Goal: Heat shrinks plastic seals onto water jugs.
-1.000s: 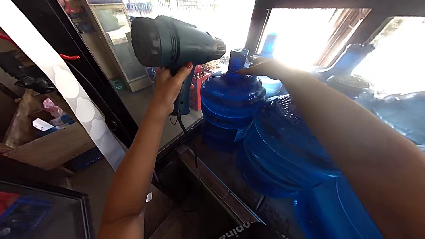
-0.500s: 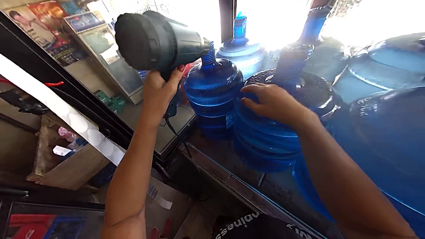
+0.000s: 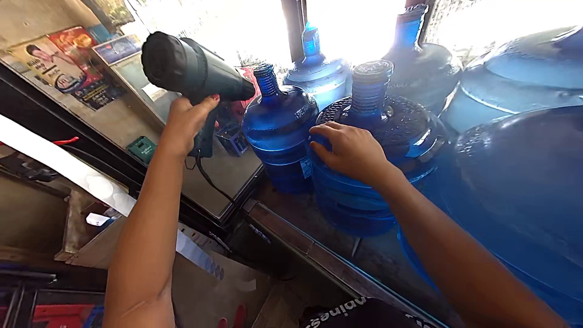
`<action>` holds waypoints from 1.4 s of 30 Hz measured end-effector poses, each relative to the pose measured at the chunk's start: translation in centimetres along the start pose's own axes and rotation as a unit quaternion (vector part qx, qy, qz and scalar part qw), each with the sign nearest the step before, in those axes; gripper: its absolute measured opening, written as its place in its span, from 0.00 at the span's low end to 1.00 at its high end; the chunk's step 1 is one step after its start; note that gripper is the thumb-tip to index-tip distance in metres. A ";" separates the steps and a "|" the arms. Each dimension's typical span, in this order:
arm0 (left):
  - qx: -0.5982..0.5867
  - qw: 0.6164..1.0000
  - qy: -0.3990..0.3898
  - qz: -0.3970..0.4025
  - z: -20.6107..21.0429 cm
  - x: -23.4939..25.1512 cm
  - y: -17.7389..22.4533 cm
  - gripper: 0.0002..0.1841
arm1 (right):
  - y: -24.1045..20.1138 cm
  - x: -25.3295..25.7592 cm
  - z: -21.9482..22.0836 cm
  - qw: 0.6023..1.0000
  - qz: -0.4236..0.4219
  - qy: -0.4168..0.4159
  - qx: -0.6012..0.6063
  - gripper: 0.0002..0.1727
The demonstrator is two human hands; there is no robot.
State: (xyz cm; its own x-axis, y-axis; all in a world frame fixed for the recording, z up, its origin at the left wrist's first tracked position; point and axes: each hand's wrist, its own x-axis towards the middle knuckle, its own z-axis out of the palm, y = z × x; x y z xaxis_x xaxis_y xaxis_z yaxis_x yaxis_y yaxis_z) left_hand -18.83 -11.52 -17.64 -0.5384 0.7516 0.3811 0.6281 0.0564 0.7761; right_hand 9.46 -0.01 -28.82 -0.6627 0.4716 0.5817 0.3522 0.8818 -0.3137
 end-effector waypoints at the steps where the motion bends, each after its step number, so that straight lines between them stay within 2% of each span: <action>1: -0.019 1.000 0.012 -0.015 -0.3 1.3 0.1 0.23 | -0.1 -0.1 0.4 1.000 -0.011 0.019 -0.023 0.17; 5: -0.069 0.996 0.031 -0.044 -0.7 7.0 1.1 0.21 | -0.2 -0.3 1.2 0.994 -0.036 0.068 -0.079 0.17; 12: -0.136 0.978 -0.116 -0.106 1.7 15.2 1.9 0.17 | 0.0 -0.2 1.4 0.991 -0.025 0.091 -0.093 0.18; 16: -0.133 0.972 -0.134 -0.140 3.3 17.0 0.7 0.18 | -0.1 -0.2 1.3 0.991 -0.021 0.102 -0.089 0.19; 20: -0.089 0.977 -0.101 -0.168 2.8 15.0 0.3 0.19 | 0.0 -0.3 1.2 0.991 -0.033 0.109 -0.066 0.19; 23: -0.032 0.987 -0.050 -0.151 0.6 11.4 1.0 0.21 | 0.4 -0.4 1.2 0.986 -0.078 0.145 -0.026 0.17; 26: 0.049 0.992 -0.009 -0.113 -1.9 6.7 3.5 0.22 | 0.1 -1.4 0.8 0.982 -0.098 0.158 0.043 0.15; 28: 0.096 0.993 -0.012 -0.068 -2.8 3.9 5.7 0.21 | -1.0 -3.4 -0.2 0.984 -0.068 0.143 0.087 0.14; 30: 0.128 0.991 -0.028 -0.011 -2.7 2.0 7.8 0.21 | -2.3 -6.7 -2.0 0.986 -0.064 0.136 0.072 0.13; 33: 0.184 0.981 -0.041 0.052 -0.6 0.6 11.0 0.24 | -3.7 -13.1 -6.4 0.983 -0.070 0.165 -0.024 0.17; 37: 0.276 0.953 -0.053 0.116 3.9 2.4 14.3 0.27 | -2.9 -19.6 -12.4 0.978 0.037 0.171 -0.112 0.23; 39: 0.337 0.931 -0.050 0.130 6.8 3.6 15.9 0.29 | -1.1 -20.9 -13.4 0.972 0.062 0.187 -0.128 0.24; 42: 0.429 0.897 -0.045 0.101 11.2 6.1 17.6 0.33 | 0.7 -21.2 -12.7 0.963 0.056 0.223 -0.140 0.20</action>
State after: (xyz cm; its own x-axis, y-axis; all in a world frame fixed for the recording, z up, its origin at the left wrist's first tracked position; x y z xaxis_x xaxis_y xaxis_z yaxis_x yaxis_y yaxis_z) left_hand -4.83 1.42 -7.28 -0.3414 0.8510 0.3990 0.9296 0.3685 0.0093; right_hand 32.09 -9.34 -31.84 -0.2815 0.4636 0.8401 0.6108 0.7618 -0.2157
